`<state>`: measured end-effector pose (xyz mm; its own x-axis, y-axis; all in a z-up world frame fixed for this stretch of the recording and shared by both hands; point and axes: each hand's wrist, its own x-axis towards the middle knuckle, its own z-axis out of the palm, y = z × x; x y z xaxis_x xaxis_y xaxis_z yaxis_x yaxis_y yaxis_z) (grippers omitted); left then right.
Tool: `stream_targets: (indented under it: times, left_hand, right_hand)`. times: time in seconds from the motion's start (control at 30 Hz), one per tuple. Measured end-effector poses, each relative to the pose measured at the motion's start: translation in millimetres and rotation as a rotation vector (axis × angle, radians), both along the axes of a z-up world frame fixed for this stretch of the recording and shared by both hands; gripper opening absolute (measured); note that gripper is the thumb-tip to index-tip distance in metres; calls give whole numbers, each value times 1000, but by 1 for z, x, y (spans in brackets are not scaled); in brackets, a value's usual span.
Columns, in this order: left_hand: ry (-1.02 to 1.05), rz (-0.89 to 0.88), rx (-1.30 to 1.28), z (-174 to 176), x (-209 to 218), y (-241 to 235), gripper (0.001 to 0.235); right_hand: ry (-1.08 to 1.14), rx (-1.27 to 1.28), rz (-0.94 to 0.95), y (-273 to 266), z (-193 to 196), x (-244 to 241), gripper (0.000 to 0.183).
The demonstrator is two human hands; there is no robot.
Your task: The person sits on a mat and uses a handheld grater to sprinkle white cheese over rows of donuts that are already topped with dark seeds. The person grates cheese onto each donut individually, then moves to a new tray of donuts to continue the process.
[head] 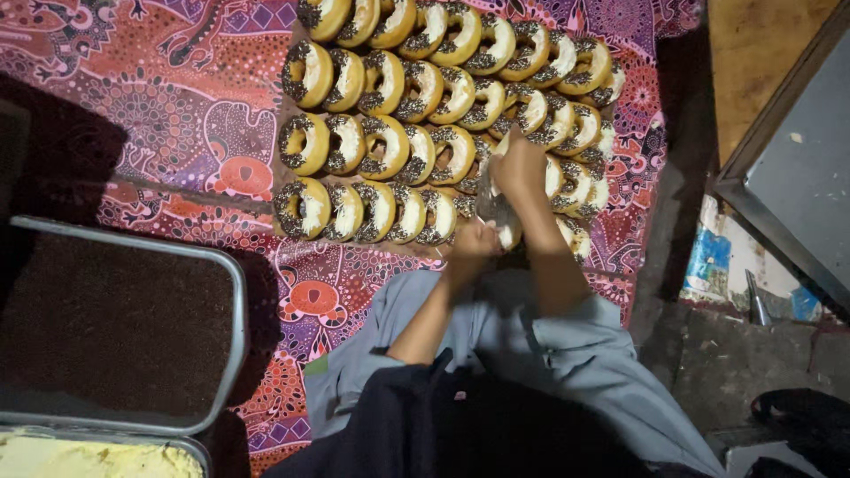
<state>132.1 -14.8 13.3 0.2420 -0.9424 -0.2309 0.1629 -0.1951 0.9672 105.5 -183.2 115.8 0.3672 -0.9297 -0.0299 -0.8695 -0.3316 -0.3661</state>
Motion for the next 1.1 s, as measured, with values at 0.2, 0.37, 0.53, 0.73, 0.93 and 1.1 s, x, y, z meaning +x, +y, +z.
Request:
stream_targets:
  times: [0.2, 0.37, 0.53, 0.73, 0.93, 1.1]
  left_hand:
    - [12, 24, 49, 47, -19, 77, 31]
    - [-5, -22, 173, 30, -28, 82, 41]
    - [-575, 112, -256, 3, -18, 38, 41]
    - [118, 80, 56, 17, 5, -14, 40]
    - [110, 88, 115, 23, 14, -28, 39]
    - [-58, 70, 120, 12, 3, -26, 42]
  right_hand:
    - [-75, -68, 98, -5, 19, -9, 68]
    - [-218, 317, -281, 4, 72, -30, 71]
    - [-206, 198, -217, 26, 99, -32, 71]
    - [-80, 54, -49, 38, 86, -12, 68]
    - [-126, -12, 15, 36, 67, -6, 64]
    - [-25, 97, -82, 26, 43, -2, 66]
